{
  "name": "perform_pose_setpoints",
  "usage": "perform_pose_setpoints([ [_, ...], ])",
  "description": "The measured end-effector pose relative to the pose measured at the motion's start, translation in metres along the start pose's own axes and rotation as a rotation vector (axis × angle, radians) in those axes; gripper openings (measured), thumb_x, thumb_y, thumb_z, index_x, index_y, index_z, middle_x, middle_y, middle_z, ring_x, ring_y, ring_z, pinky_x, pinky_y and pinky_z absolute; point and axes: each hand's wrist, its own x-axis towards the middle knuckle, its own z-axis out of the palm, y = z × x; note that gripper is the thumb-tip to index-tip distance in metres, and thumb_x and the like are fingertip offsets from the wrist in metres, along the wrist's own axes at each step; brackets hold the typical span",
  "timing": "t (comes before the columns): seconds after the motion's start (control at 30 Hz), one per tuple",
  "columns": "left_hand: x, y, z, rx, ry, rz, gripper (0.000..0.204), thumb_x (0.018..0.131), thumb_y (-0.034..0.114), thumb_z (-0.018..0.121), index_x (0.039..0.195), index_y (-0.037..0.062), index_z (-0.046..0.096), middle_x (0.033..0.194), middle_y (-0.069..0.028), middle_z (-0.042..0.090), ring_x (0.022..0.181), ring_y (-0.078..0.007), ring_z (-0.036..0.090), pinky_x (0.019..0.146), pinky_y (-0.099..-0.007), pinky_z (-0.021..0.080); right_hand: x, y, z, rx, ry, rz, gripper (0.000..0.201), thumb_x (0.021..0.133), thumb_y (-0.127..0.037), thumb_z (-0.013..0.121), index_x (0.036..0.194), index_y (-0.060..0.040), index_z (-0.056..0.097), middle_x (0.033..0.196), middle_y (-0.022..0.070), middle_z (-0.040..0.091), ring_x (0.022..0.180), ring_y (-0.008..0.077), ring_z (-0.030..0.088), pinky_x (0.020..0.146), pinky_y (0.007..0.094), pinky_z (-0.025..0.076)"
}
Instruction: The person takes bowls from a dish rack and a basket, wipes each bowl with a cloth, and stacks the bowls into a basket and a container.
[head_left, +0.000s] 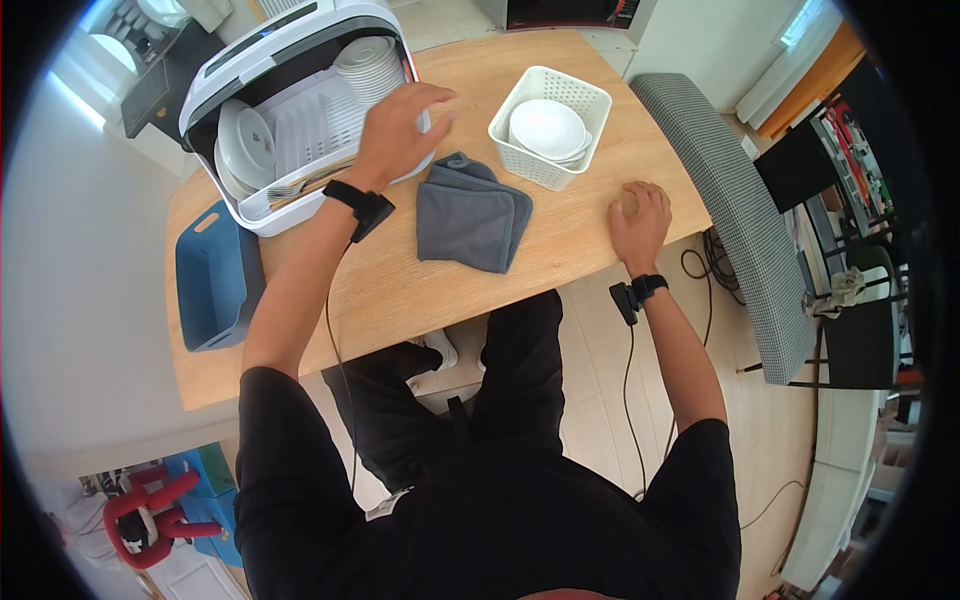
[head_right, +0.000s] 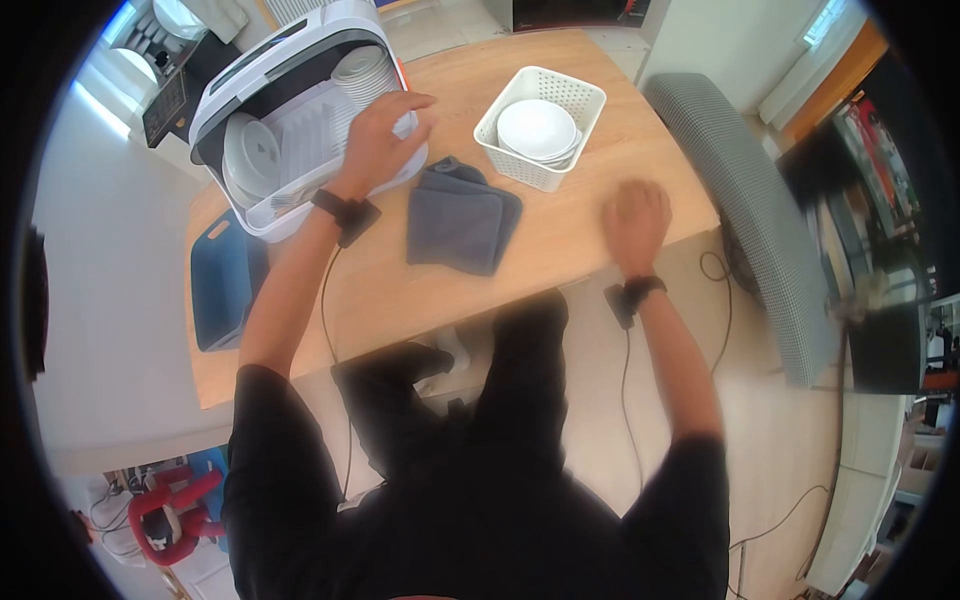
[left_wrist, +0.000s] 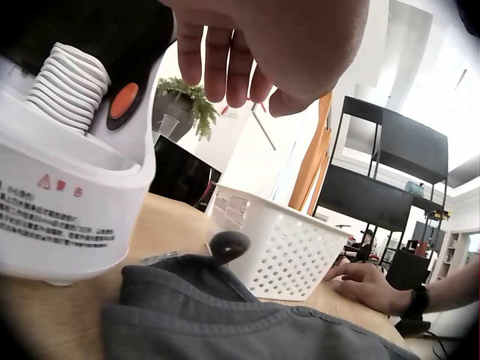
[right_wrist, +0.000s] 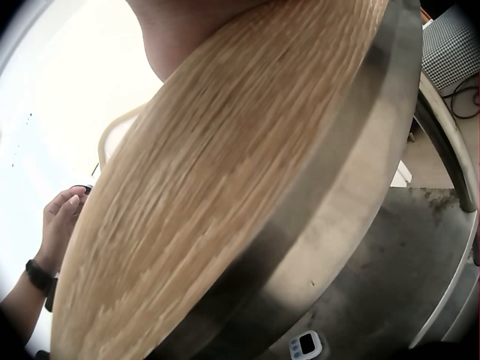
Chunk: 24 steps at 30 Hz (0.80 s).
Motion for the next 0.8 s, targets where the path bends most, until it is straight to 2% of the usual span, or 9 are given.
perform_pose_setpoints([
  [0.07, 0.007, 0.027, 0.012, -0.039, -0.04, 0.066, 0.032, 0.089, 0.029, 0.072, 0.112, 0.007, 0.073, 0.112, -0.0126, 0.072, 0.106, -0.0319, 0.065, 0.091, -0.0419, 0.053, -0.001, 0.0, -0.001, 0.014, -0.018, 0.012, 0.028, 0.081, -0.015, 0.069, 0.107, -0.005, 0.07, 0.12, 0.0129, 0.066, 0.124, 0.0326, 0.053, 0.107, 0.0448, 0.04],
  [0.13, 0.016, 0.046, 0.028, -0.072, -0.071, 0.136, 0.035, 0.09, 0.032, 0.072, 0.114, 0.0062, 0.072, 0.113, -0.0136, 0.071, 0.108, -0.0325, 0.064, 0.093, -0.042, 0.052, -0.001, 0.004, 0.003, 0.042, 0.044, -0.05, 0.029, 0.079, -0.017, 0.07, 0.105, -0.005, 0.067, 0.113, 0.0139, 0.063, 0.116, 0.0364, 0.054, 0.101, 0.0499, 0.041],
  [0.2, 0.02, 0.055, 0.048, -0.093, -0.197, 0.222, 0.047, 0.093, 0.042, 0.067, 0.121, 0.0043, 0.069, 0.116, -0.0171, 0.07, 0.111, -0.0341, 0.063, 0.102, -0.0456, 0.046, -0.002, 0.003, 0.003, 0.036, 0.048, -0.048, 0.028, 0.079, -0.017, 0.07, 0.104, -0.0049, 0.067, 0.113, 0.0139, 0.064, 0.116, 0.0362, 0.054, 0.101, 0.0497, 0.041],
  [0.23, 0.021, 0.055, 0.057, -0.095, -0.195, 0.226, 0.047, 0.093, 0.042, 0.067, 0.121, 0.0043, 0.069, 0.116, -0.0171, 0.07, 0.111, -0.0341, 0.063, 0.102, -0.0456, 0.046, -0.002, 0.002, 0.002, 0.032, 0.05, -0.047, 0.028, 0.079, -0.016, 0.07, 0.104, -0.0049, 0.067, 0.113, 0.0138, 0.064, 0.116, 0.036, 0.054, 0.101, 0.0495, 0.041],
  [0.4, 0.022, 0.059, 0.079, 0.041, -0.487, 0.16, 0.055, 0.097, 0.049, 0.059, 0.127, 0.0041, 0.068, 0.115, -0.02, 0.07, 0.112, -0.0339, 0.063, 0.111, -0.0511, 0.035, -0.003, 0.002, 0.002, 0.033, 0.043, -0.023, 0.027, 0.079, -0.016, 0.069, 0.103, -0.0046, 0.068, 0.114, 0.0139, 0.065, 0.117, 0.0356, 0.054, 0.102, 0.0489, 0.041],
  [0.5, 0.023, 0.065, 0.075, 0.021, -0.647, 0.087, 0.053, 0.097, 0.049, 0.06, 0.124, 0.0039, 0.069, 0.118, -0.0201, 0.069, 0.116, -0.0348, 0.06, 0.111, -0.0461, 0.035, -0.002, 0.003, 0.003, 0.023, 0.015, 0.014, 0.028, 0.08, -0.017, 0.069, 0.105, -0.0054, 0.069, 0.118, 0.0125, 0.066, 0.122, 0.034, 0.053, 0.106, 0.0471, 0.039],
  [0.63, 0.021, 0.066, 0.072, -0.031, -0.528, 0.123, 0.046, 0.096, 0.045, 0.063, 0.117, 0.0049, 0.072, 0.108, -0.0186, 0.072, 0.11, -0.0342, 0.062, 0.105, -0.0465, 0.04, -0.003, 0.004, 0.003, 0.009, 0.002, 0.03, 0.029, 0.081, -0.019, 0.07, 0.106, -0.0061, 0.07, 0.121, 0.0106, 0.067, 0.127, 0.0326, 0.052, 0.109, 0.0458, 0.038],
  [0.7, 0.023, 0.07, 0.067, -0.04, -0.381, 0.138, 0.034, 0.093, 0.035, 0.066, 0.109, 0.0056, 0.075, 0.097, -0.0182, 0.074, 0.097, -0.0344, 0.067, 0.097, -0.0466, 0.045, -0.003, 0.002, 0.002, 0.013, -0.002, 0.041, 0.029, 0.081, -0.019, 0.069, 0.106, -0.006, 0.07, 0.121, 0.0109, 0.067, 0.127, 0.0328, 0.052, 0.11, 0.046, 0.038],
  [0.8, 0.024, 0.064, 0.07, -0.066, -0.32, 0.136, 0.026, 0.091, 0.024, 0.068, 0.108, 0.0062, 0.075, 0.095, -0.0186, 0.074, 0.092, -0.0361, 0.068, 0.09, -0.0469, 0.049, -0.004, 0.003, 0.003, 0.014, 0.002, 0.046, 0.029, 0.081, -0.019, 0.069, 0.107, -0.0059, 0.071, 0.121, 0.0114, 0.067, 0.128, 0.033, 0.051, 0.11, 0.0462, 0.037],
])
